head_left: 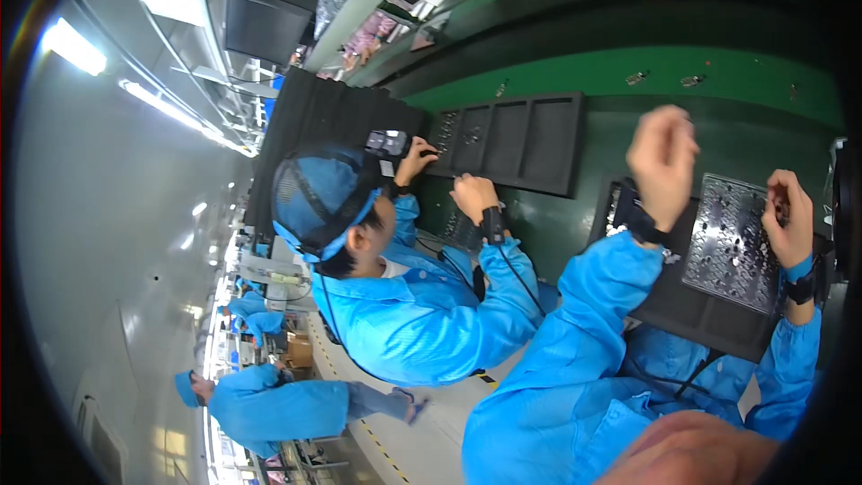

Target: The person is seen assembling small mechanical parts on an assembly line.

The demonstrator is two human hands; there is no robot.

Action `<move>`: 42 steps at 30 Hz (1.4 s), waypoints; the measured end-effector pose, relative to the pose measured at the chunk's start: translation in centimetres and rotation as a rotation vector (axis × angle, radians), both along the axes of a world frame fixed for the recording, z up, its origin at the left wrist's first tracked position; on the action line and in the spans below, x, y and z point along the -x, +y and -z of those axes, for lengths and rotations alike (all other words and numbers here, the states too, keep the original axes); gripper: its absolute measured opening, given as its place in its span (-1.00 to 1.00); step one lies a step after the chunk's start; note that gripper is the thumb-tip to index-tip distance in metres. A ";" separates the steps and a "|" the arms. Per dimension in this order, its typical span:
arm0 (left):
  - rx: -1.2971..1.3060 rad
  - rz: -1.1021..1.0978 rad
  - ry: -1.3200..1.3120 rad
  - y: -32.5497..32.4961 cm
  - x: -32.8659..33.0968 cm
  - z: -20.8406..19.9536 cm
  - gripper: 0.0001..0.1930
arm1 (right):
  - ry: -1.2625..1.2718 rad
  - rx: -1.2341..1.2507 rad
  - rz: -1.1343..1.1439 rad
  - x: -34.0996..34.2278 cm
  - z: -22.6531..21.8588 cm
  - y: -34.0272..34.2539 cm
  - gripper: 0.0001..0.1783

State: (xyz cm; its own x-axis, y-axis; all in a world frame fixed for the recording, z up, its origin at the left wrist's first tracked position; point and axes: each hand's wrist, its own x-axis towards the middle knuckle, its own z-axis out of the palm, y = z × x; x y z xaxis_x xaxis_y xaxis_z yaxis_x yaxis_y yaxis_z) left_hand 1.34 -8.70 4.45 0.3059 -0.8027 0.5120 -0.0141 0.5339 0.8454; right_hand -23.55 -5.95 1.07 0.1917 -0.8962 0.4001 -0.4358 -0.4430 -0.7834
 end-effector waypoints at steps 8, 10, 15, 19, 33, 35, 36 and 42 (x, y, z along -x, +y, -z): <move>-0.072 -0.073 0.130 0.1 -3.0 -1.3 -0.62 | -0.108 -0.016 -0.079 -2.1 -2.8 -0.8 -0.68; -0.272 0.113 -0.063 0.8 -0.7 -0.5 -0.70 | -0.106 0.028 -0.065 -1.9 -3.6 -1.2 -0.72; -0.378 0.303 -0.428 2.7 2.5 1.6 -0.72 | -0.183 0.011 -0.076 -0.4 -2.7 -0.6 -0.69; -0.527 0.448 -0.186 3.0 2.9 2.2 -0.64 | -0.156 -0.022 -0.101 -0.8 -3.0 -0.3 -0.64; -0.591 0.558 -0.100 2.7 3.2 2.3 -0.61 | -0.201 -0.301 -0.096 -2.0 -2.3 -1.1 -0.57; -0.551 0.527 -0.129 2.8 3.5 2.7 -0.65 | -0.239 -0.353 -0.100 -1.9 -2.3 -1.0 -0.59; -0.509 0.495 -0.160 2.8 3.6 2.8 -0.68 | -0.239 -0.355 -0.098 -1.9 -2.2 -1.0 -0.59; -0.476 0.480 -0.183 2.9 3.8 3.1 -0.70 | -0.259 -0.410 -0.106 -1.7 -2.2 -0.8 -0.59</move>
